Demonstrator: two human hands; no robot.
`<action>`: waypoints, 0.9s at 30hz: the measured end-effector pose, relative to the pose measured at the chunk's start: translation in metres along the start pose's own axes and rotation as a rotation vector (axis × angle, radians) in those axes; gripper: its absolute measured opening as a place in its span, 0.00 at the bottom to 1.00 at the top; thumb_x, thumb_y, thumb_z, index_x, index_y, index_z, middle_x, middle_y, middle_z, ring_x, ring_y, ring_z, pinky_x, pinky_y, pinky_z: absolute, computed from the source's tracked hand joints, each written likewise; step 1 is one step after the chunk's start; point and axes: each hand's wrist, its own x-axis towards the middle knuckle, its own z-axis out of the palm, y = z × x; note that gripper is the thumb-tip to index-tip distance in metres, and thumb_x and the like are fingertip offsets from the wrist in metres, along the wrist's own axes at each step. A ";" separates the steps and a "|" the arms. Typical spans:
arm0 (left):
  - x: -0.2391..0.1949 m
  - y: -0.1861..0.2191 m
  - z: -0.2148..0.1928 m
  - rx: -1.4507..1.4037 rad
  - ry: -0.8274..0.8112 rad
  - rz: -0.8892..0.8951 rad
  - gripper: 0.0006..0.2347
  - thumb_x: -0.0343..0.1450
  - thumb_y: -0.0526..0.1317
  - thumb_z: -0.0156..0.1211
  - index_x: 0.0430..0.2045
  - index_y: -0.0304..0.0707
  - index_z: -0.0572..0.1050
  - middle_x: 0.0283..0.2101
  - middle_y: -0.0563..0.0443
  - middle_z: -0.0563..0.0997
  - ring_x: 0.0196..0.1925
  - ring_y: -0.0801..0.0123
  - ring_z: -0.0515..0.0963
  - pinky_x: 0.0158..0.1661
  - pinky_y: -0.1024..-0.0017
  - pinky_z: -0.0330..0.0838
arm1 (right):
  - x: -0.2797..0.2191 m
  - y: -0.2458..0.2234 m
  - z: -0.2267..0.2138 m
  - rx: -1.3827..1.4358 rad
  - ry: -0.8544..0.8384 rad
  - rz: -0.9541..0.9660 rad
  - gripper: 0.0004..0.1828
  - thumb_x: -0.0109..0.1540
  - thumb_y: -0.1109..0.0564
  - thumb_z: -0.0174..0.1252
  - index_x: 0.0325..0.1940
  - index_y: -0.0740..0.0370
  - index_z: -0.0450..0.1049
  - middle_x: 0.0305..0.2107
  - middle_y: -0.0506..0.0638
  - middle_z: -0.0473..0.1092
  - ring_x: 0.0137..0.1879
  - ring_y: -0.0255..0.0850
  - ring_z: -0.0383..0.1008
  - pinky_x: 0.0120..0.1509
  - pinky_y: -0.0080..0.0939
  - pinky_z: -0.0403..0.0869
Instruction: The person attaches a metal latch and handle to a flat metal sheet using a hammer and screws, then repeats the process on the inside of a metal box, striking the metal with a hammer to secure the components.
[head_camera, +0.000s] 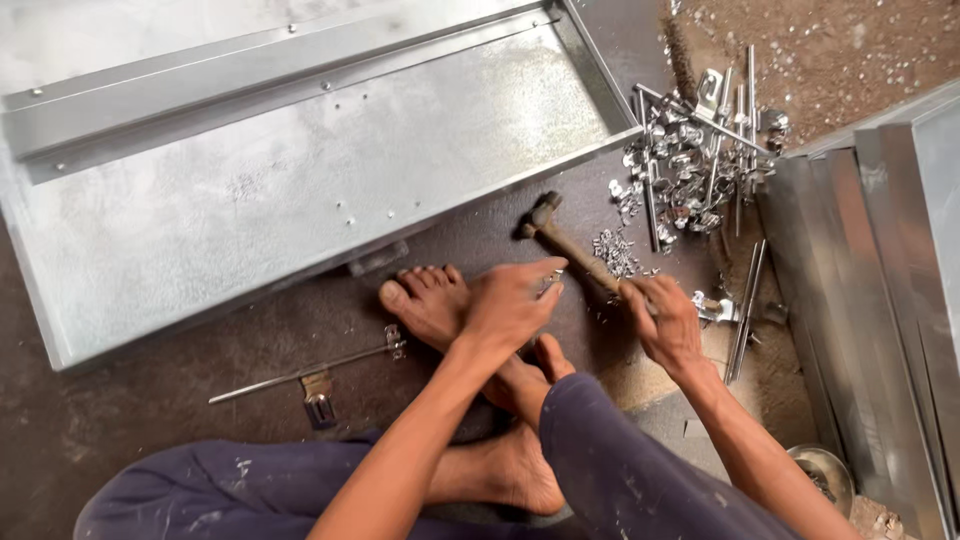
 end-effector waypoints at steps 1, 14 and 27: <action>0.017 -0.003 0.011 0.182 -0.143 -0.036 0.11 0.69 0.41 0.63 0.45 0.51 0.81 0.31 0.39 0.83 0.31 0.51 0.84 0.37 0.59 0.79 | 0.012 -0.004 -0.002 0.039 0.072 -0.032 0.14 0.68 0.54 0.59 0.53 0.63 0.78 0.42 0.59 0.74 0.43 0.49 0.76 0.45 0.47 0.76; -0.017 -0.029 -0.025 -0.489 0.094 -0.341 0.08 0.71 0.37 0.63 0.43 0.42 0.82 0.39 0.52 0.85 0.31 0.71 0.82 0.27 0.74 0.78 | 0.063 0.008 0.009 0.054 0.148 0.064 0.10 0.70 0.52 0.59 0.47 0.60 0.79 0.43 0.54 0.77 0.47 0.44 0.78 0.51 0.45 0.77; -0.020 -0.059 -0.026 -0.544 0.291 -0.157 0.16 0.71 0.32 0.63 0.54 0.34 0.75 0.37 0.47 0.82 0.35 0.71 0.84 0.34 0.77 0.83 | 0.083 0.015 0.010 0.224 0.038 0.370 0.15 0.71 0.52 0.56 0.50 0.68 0.73 0.38 0.58 0.79 0.36 0.40 0.80 0.35 0.38 0.80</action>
